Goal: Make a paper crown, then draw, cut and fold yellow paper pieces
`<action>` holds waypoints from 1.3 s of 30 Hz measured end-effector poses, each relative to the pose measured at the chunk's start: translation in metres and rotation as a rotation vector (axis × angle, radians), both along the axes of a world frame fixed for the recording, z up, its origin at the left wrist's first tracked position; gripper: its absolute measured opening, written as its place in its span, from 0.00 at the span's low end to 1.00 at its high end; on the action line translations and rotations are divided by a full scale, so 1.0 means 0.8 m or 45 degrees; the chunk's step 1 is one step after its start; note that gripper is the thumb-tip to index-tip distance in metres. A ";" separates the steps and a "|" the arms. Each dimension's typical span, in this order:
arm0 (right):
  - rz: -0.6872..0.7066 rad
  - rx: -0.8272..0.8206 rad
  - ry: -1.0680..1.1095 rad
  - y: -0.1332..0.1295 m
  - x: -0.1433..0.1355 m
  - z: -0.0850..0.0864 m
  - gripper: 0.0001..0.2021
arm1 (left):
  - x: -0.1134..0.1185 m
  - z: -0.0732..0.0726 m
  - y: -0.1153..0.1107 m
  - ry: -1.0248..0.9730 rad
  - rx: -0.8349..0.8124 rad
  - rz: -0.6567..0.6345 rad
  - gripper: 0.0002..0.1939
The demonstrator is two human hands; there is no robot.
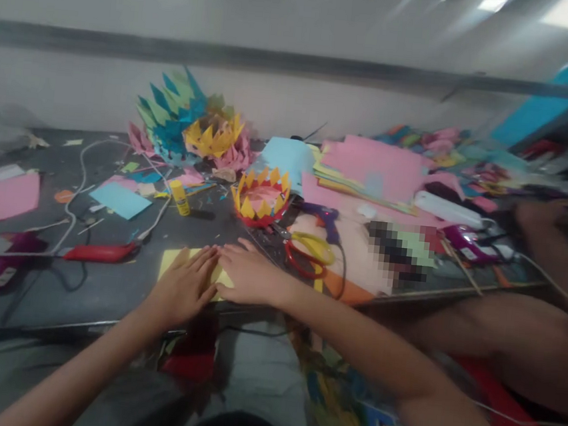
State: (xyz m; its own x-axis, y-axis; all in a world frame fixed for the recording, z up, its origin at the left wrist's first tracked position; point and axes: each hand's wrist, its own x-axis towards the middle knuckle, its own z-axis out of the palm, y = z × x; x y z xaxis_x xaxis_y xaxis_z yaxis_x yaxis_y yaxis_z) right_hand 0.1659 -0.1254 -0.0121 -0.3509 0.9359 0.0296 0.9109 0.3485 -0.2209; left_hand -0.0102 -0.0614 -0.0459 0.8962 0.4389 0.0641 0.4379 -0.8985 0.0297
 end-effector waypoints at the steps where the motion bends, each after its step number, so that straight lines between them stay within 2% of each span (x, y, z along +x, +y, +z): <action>1: -0.028 0.027 0.010 -0.002 0.000 -0.004 0.30 | 0.000 0.002 0.001 0.000 0.001 -0.011 0.29; 4: -0.129 0.056 0.032 -0.007 0.005 -0.014 0.31 | 0.000 0.006 0.002 -0.002 -0.026 0.001 0.30; 9: -0.222 0.036 0.101 -0.007 0.013 -0.022 0.34 | -0.005 0.007 -0.001 0.021 -0.096 0.125 0.32; 12: -0.259 0.029 0.142 -0.008 0.012 -0.024 0.36 | -0.028 -0.002 0.002 0.032 -0.041 0.178 0.30; 15: -0.297 0.022 0.174 -0.010 0.010 -0.024 0.37 | -0.064 -0.011 0.010 0.008 0.000 0.308 0.29; 18: -0.325 0.033 0.178 -0.011 0.010 -0.024 0.36 | -0.086 -0.010 0.018 0.058 -0.005 0.348 0.25; 22: -0.387 0.072 0.199 -0.013 0.010 -0.026 0.38 | -0.084 0.000 0.019 0.095 -0.040 0.435 0.27; 25: -0.434 0.088 0.245 -0.017 0.008 -0.028 0.38 | -0.079 0.001 0.017 0.071 -0.068 0.454 0.31; 33: -0.569 0.093 0.219 -0.024 0.005 -0.030 0.38 | -0.084 -0.010 0.018 0.030 -0.058 0.453 0.33; 39: -0.596 0.111 0.184 -0.026 0.006 -0.030 0.40 | -0.084 0.000 0.017 0.068 -0.016 0.403 0.38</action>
